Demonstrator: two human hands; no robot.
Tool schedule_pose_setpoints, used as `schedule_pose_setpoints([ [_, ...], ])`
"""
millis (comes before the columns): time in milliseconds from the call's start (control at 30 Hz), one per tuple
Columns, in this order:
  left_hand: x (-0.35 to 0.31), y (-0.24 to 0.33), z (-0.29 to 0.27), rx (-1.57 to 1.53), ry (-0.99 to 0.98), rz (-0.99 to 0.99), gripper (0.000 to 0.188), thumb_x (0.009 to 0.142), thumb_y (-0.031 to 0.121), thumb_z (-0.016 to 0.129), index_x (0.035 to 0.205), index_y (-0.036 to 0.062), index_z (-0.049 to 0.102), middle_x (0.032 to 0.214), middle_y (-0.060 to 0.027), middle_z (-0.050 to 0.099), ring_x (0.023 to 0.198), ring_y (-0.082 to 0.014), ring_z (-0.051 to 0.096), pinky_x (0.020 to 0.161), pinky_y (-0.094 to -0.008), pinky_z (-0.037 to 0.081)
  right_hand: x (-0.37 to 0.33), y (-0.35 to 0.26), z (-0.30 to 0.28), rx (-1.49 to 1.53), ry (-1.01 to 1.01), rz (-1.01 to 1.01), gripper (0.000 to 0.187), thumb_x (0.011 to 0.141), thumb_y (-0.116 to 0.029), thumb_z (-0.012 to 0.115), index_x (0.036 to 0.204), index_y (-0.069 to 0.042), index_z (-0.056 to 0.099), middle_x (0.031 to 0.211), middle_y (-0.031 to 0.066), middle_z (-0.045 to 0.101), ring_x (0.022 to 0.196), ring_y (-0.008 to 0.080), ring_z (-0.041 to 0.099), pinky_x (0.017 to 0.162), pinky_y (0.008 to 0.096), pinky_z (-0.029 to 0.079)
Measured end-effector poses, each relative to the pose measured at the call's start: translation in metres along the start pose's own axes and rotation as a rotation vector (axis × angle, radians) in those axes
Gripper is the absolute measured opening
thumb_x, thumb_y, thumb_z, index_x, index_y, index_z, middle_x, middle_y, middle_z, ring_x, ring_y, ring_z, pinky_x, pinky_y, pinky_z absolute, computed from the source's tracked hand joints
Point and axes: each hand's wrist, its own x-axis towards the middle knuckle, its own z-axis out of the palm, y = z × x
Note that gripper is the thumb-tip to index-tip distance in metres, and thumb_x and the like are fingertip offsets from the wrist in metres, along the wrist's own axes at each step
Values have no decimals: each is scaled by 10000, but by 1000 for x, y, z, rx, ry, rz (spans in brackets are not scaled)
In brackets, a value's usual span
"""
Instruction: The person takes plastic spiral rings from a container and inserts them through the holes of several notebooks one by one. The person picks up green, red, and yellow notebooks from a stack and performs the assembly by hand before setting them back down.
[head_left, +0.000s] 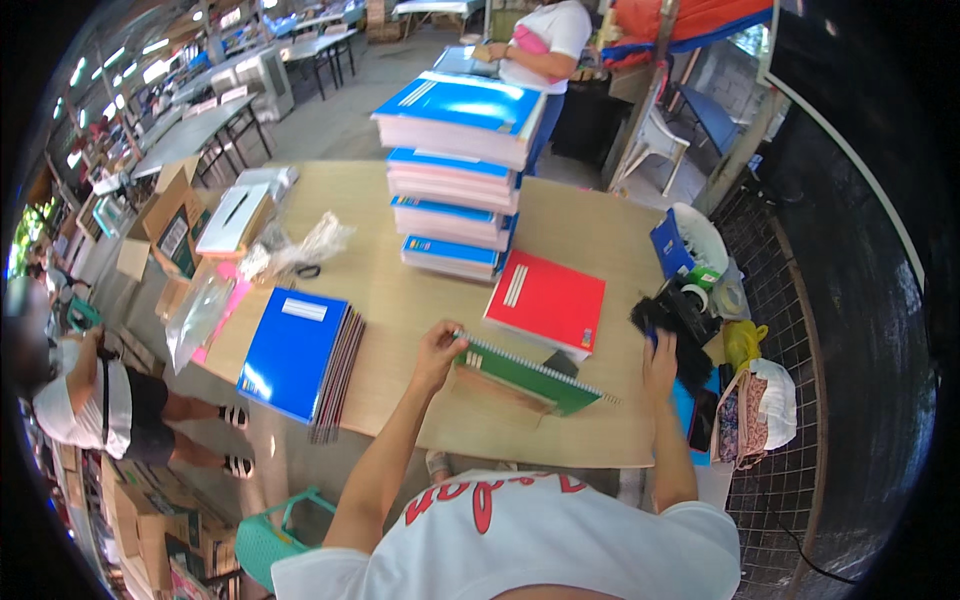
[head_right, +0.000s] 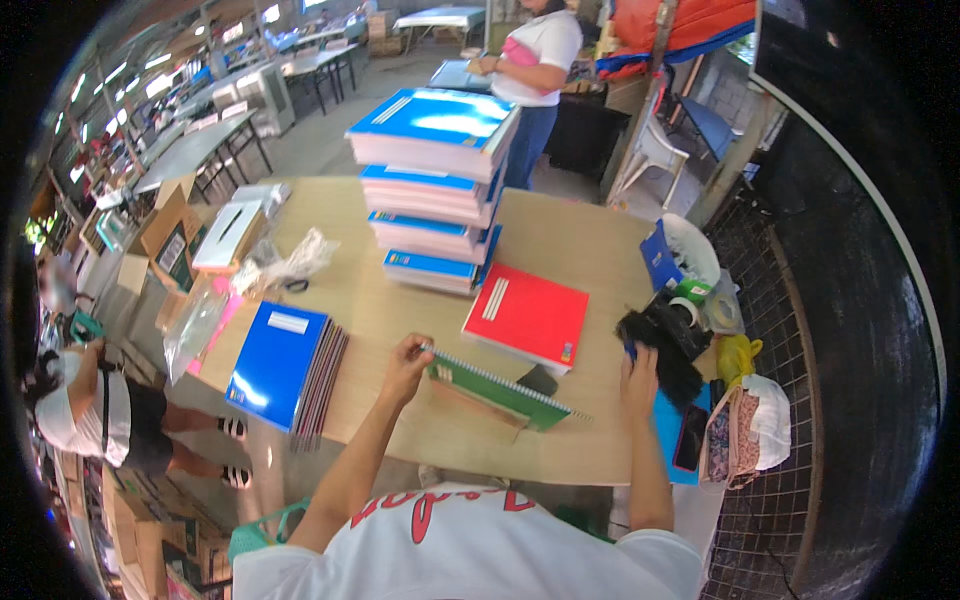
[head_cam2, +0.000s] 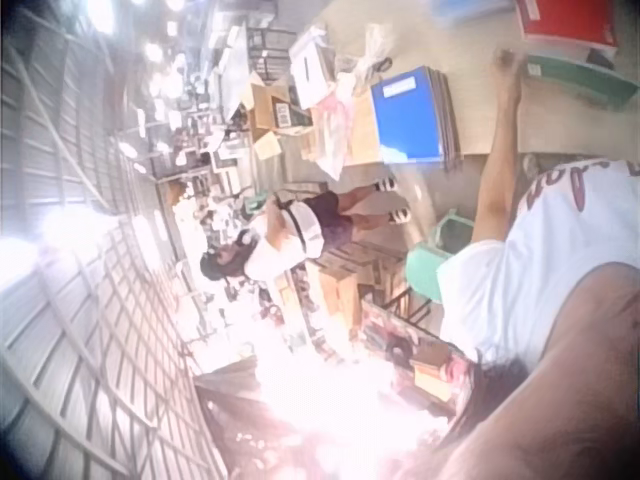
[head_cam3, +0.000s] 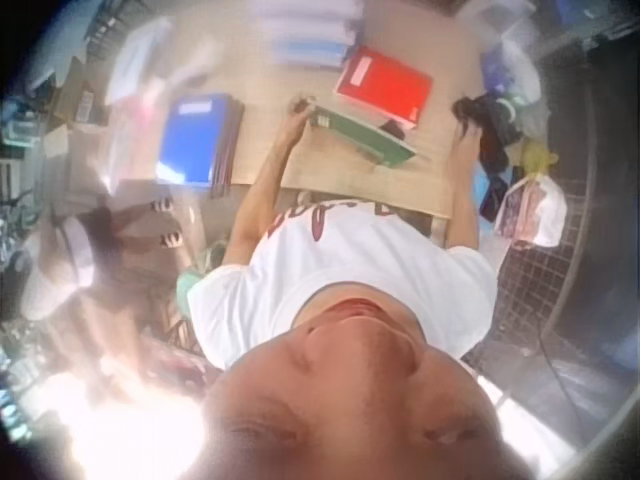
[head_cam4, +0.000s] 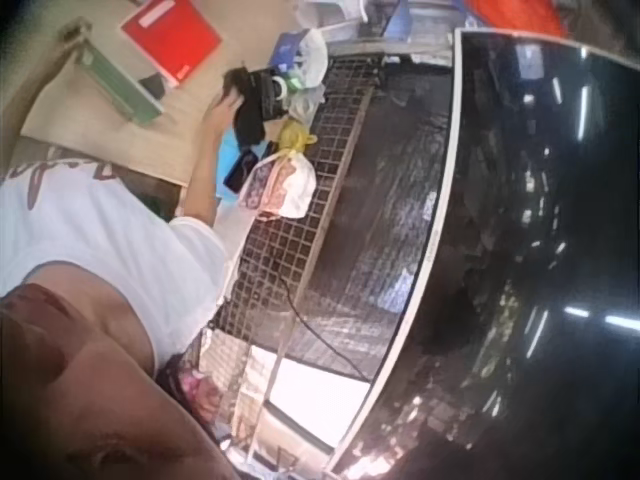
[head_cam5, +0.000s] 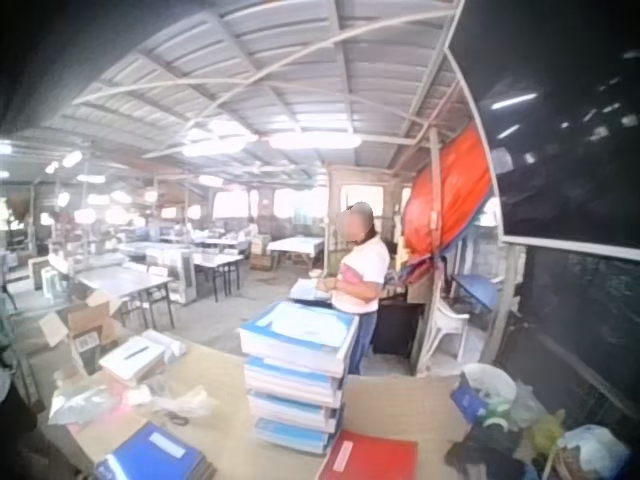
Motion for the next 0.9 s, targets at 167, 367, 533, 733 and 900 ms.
schedule_pose_setpoints([
  [167, -1, 0, -5, 7, -4, -55, 209, 816, 62, 733, 969, 48, 592, 877, 22, 558, 838, -84, 544, 765, -232, 441, 62, -210, -69, 246, -417, -564, 376, 850, -243, 653, 1189, -94, 586, 1101, 171, 570, 984, 369, 571, 860, 431, 451],
  [367, -2, 9, 4, -160, -57, -62, 244, 811, 80, 743, 1013, 30, 614, 933, -19, 619, 889, -112, 570, 800, -262, 458, 58, -305, -48, -31, -379, -1171, 378, 764, -260, 705, 1120, -160, 627, 1034, 72, 569, 1043, 251, 544, 990, 513, 366],
  [533, -2, 12, 4, -206, -85, -73, 267, 823, -21, 688, 1073, 9, 601, 1014, -71, 663, 942, -134, 613, 843, -269, 495, 60, -330, -30, -107, -341, -1419, 242, 741, -199, 664, 978, -149, 654, 991, 45, 560, 1048, 221, 533, 1044, 527, 333],
  [733, 1, 18, 6, -269, -102, -110, 425, 810, -95, 658, 1204, -17, 518, 1043, -97, 659, 979, -135, 617, 859, -259, 520, 60, -336, -17, -201, -253, -1573, 165, 766, -176, 606, 913, -132, 668, 910, 19, 553, 1040, 198, 534, 1056, 523, 324],
  [900, 0, 17, 1, -255, -98, -114, 446, 807, -86, 669, 1216, -20, 504, 1006, -96, 674, 936, -130, 633, 814, -252, 524, 56, -340, -13, -220, -251, -1662, 129, 752, -186, 597, 839, -135, 678, 836, 5, 568, 974, 179, 564, 973, 476, 388],
])
